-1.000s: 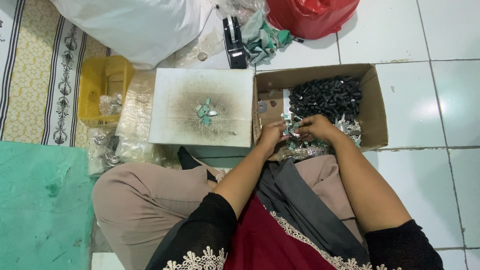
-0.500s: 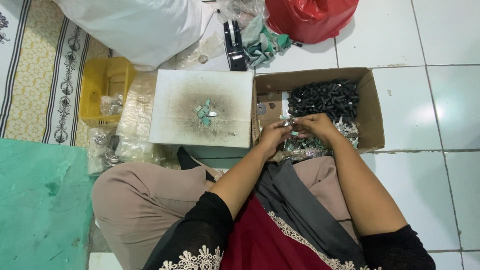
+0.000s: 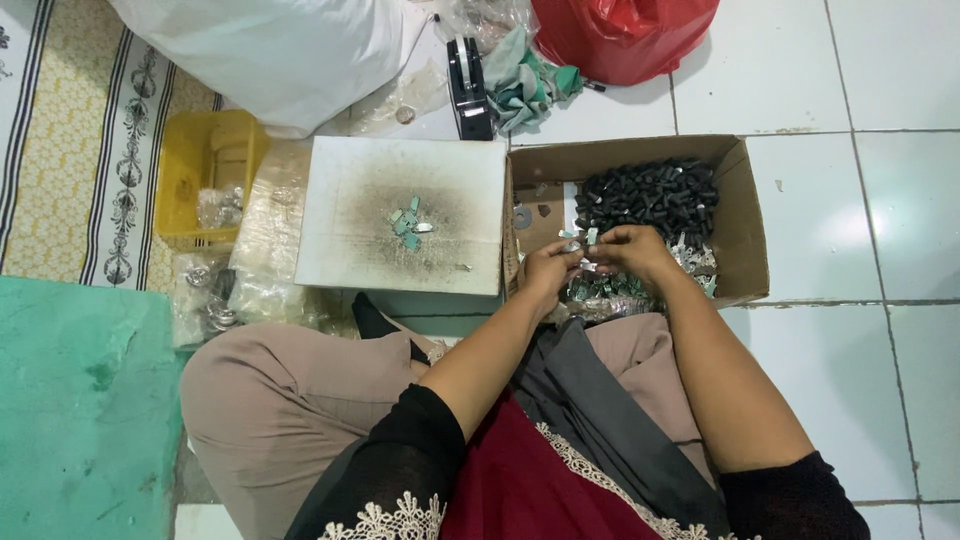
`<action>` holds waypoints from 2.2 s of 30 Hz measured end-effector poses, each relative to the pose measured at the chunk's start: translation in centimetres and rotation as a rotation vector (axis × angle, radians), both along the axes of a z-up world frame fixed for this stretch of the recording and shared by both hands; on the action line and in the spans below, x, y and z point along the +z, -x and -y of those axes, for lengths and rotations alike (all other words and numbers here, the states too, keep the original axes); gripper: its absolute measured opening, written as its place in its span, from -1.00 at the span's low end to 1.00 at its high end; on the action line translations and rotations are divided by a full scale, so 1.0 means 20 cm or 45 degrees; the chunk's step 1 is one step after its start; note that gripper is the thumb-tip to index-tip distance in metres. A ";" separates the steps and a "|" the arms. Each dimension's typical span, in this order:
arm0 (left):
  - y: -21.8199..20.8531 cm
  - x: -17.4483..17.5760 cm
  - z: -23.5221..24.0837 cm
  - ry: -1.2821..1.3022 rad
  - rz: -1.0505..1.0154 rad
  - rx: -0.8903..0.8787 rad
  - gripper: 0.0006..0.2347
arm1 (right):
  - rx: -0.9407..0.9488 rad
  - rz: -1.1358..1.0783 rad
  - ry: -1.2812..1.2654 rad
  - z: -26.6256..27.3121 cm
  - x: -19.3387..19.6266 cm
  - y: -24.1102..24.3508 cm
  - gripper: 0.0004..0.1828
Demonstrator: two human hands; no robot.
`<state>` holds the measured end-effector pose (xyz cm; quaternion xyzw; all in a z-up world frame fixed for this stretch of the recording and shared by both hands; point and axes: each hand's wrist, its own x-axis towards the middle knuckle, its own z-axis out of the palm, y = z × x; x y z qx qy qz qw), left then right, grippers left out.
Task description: The person sorts various small metal components by hand into different containers, picking them from boxes and a small white platform.
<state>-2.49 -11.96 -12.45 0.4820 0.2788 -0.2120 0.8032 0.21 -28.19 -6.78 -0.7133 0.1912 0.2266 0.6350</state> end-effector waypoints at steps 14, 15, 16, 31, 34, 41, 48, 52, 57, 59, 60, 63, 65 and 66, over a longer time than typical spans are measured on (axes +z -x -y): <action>-0.07 0.34 -0.01 -0.064 0.173 0.098 -0.68 | -0.104 0.208 0.006 -0.07 0.25 -0.01 -0.68; -0.08 0.37 -0.03 -0.031 0.193 0.116 -0.67 | -0.079 0.255 0.030 -0.09 0.29 -0.03 -0.70; -0.09 0.39 -0.08 -0.032 0.199 0.130 -0.67 | -0.065 0.262 0.028 -0.15 0.31 -0.04 -0.70; -0.19 0.47 -1.23 -0.428 0.259 0.125 -0.71 | 0.197 0.358 -0.121 -1.23 0.33 -0.16 -0.70; -0.17 0.47 -1.34 -0.463 0.221 0.130 -0.70 | 0.380 0.424 0.194 -1.36 0.41 -0.15 -0.73; -0.25 0.33 -1.38 -0.806 0.291 0.115 -0.73 | 0.628 0.586 0.572 -1.46 0.49 -0.15 -0.77; -0.14 0.62 -1.47 -1.373 0.591 -0.198 -0.67 | 0.690 0.808 0.601 -1.37 0.44 -0.14 -0.72; -0.09 0.74 -1.49 -1.549 0.679 -0.270 -0.68 | 0.597 0.846 0.602 -1.24 0.49 -0.10 -0.69; -0.08 0.65 -1.40 -1.564 1.040 -0.285 -0.72 | 0.550 0.915 0.728 -0.85 0.44 -0.09 -0.73; -0.03 0.69 -1.29 -1.512 1.169 -0.366 -0.71 | 0.569 0.861 0.851 -0.66 0.48 -0.05 -0.72; -0.02 0.71 -1.24 -1.470 1.293 -0.413 -0.70 | 0.612 0.828 0.969 -0.57 0.51 -0.05 -0.71; -0.01 0.70 -0.99 -1.231 1.446 -0.570 -0.72 | 0.631 0.678 1.009 -0.27 0.47 -0.01 -0.69; -0.01 0.63 -0.76 -1.157 1.485 -0.685 -0.69 | 0.627 0.596 1.059 -0.15 0.43 0.01 -0.69; -0.01 0.59 -0.65 -1.090 1.513 -0.786 -0.65 | 0.637 0.521 1.104 -0.10 0.41 0.02 -0.68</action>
